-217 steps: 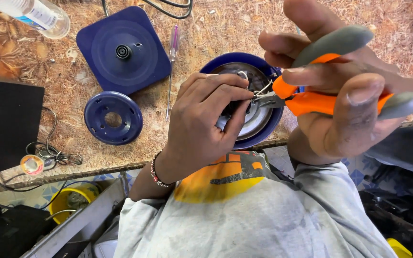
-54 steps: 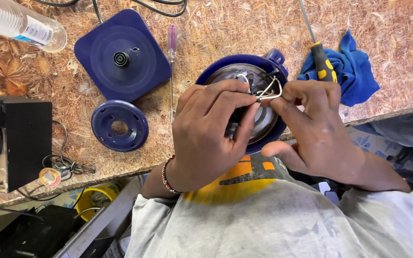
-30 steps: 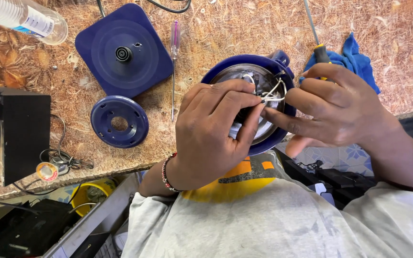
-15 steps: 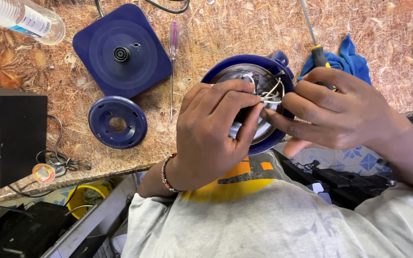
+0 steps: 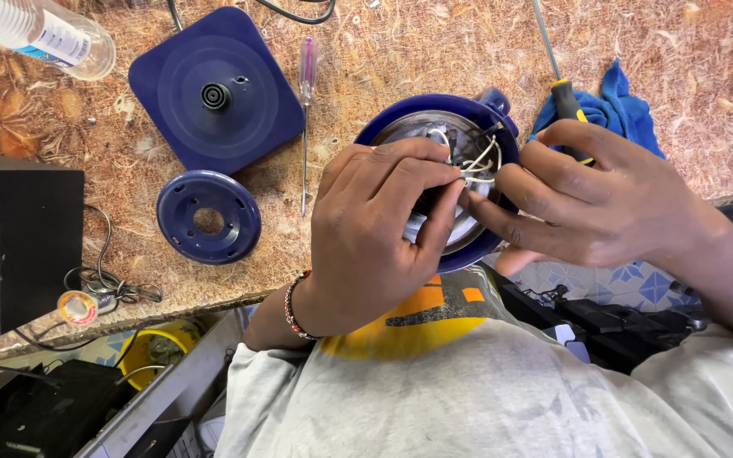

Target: The person uses pliers to adjust and secure wires inside the base of a blue electric kettle. They repeatedly grip, twist, and reposition the internal wiring and heating element connections while holding the kettle steady with the other hand.

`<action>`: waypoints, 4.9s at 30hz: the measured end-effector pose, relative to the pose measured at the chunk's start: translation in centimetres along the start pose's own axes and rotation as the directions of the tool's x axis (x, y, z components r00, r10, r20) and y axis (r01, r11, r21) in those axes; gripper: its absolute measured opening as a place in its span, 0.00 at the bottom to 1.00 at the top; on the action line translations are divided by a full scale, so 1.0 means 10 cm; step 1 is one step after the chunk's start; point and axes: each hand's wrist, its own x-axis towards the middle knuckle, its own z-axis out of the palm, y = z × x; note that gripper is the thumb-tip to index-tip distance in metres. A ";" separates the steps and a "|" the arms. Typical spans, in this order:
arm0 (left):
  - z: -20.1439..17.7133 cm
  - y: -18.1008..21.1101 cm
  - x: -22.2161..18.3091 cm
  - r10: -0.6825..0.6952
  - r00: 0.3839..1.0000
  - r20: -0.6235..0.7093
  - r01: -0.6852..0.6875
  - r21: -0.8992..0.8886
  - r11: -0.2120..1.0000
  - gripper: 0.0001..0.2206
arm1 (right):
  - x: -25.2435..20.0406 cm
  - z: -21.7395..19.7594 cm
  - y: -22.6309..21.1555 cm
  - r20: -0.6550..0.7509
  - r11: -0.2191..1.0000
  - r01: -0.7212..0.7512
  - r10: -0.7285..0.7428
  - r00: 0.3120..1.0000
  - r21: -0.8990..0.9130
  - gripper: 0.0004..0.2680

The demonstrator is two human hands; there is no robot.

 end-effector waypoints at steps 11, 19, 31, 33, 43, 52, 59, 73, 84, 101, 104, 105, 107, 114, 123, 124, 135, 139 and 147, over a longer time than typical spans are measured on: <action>0.01 -0.01 -0.01 0.013 1.000 0.007 -0.013 0.009 1.000 0.02 | 0.08 -0.06 -0.04 0.019 0.997 -0.077 0.077 0.997 -0.004 0.22; 0.01 -0.01 -0.01 0.014 1.000 0.001 -0.014 0.016 1.000 0.01 | 0.06 -0.07 -0.01 0.040 0.998 -0.048 0.049 0.998 -0.029 0.22; 0.01 -0.01 -0.01 0.005 1.000 0.005 -0.005 0.008 1.000 0.02 | 0.15 -0.10 -0.01 0.063 0.998 -0.064 0.064 0.996 -0.012 0.21; 0.01 -0.02 -0.02 0.014 1.000 0.005 -0.014 0.010 1.000 0.02 | 0.15 -0.11 0.00 0.049 0.999 -0.033 0.033 0.998 -0.007 0.19; 0.01 -0.02 -0.01 0.021 1.000 -0.007 -0.021 0.011 1.000 0.01 | 0.11 -0.11 -0.03 0.077 0.995 -0.093 0.090 0.993 0.038 0.20; 0.02 -0.02 -0.02 0.009 1.000 -0.007 -0.009 0.004 1.000 0.02 | 0.11 -0.13 -0.02 0.085 0.998 -0.064 0.063 0.994 0.006 0.18; 0.03 -0.03 -0.02 0.015 1.000 -0.023 -0.015 -0.005 1.000 0.03 | 0.17 -0.14 -0.06 0.099 0.990 -0.130 0.125 0.987 0.053 0.20; 0.03 -0.03 -0.01 0.011 1.000 -0.027 -0.011 -0.006 1.000 0.03 | 0.17 -0.15 -0.07 0.090 0.992 -0.124 0.121 0.989 0.025 0.19; 0.03 -0.03 0.00 0.013 0.999 -0.036 -0.013 -0.005 1.000 0.03 | 0.26 -0.19 -0.20 0.099 0.875 -0.449 0.438 0.894 0.180 0.09; 0.11 -0.04 -0.05 0.000 0.997 -0.074 0.003 0.036 0.999 0.04 | 0.37 -0.09 -0.15 0.329 0.735 -0.631 0.550 0.768 0.246 0.03; 0.15 -0.04 -0.05 -0.007 0.994 -0.108 0.009 0.018 1.000 0.04 | 0.28 0.00 -0.20 0.332 0.706 -0.677 0.600 0.728 0.208 0.06; 0.16 -0.04 -0.04 -0.003 0.994 -0.110 0.002 -0.008 1.000 0.04 | 0.26 0.03 -0.22 0.321 0.684 -0.709 0.641 0.697 0.174 0.07; 0.20 -0.05 -0.06 -0.003 0.991 -0.132 0.004 0.010 1.000 0.04 | 0.17 0.06 -0.24 0.314 0.681 -0.712 0.647 0.695 0.172 0.08; 0.27 -0.06 -0.07 -0.001 0.984 -0.176 0.006 0.033 0.999 0.06 | 0.02 0.14 -0.25 0.371 0.625 -0.777 0.707 0.602 0.071 0.13; 0.29 -0.06 -0.10 0.001 0.988 -0.155 0.007 0.050 0.999 0.04 | 0.33 0.10 -0.12 0.714 0.040 -0.964 0.664 0.223 0.264 0.27; 0.29 -0.06 -0.10 -0.001 0.988 -0.155 0.008 0.048 0.999 0.04 | 0.33 0.10 -0.11 0.715 0.040 -0.964 0.664 0.221 0.261 0.27; 0.22 -0.07 -0.07 0.032 0.988 -0.148 -0.033 -0.004 0.999 0.04 | 0.32 0.00 -0.03 0.792 0.087 -0.929 0.497 0.354 0.361 0.23; 0.13 -0.04 -0.05 0.061 0.995 -0.075 -0.064 -0.047 0.997 0.05 | 0.33 0.05 -0.10 0.615 0.189 -0.818 0.574 0.541 0.543 0.21; 0.10 -0.06 -0.05 0.029 0.997 -0.070 -0.028 0.014 1.000 0.03 | 0.46 0.10 -0.19 0.487 0.177 -0.778 0.691 0.534 0.603 0.16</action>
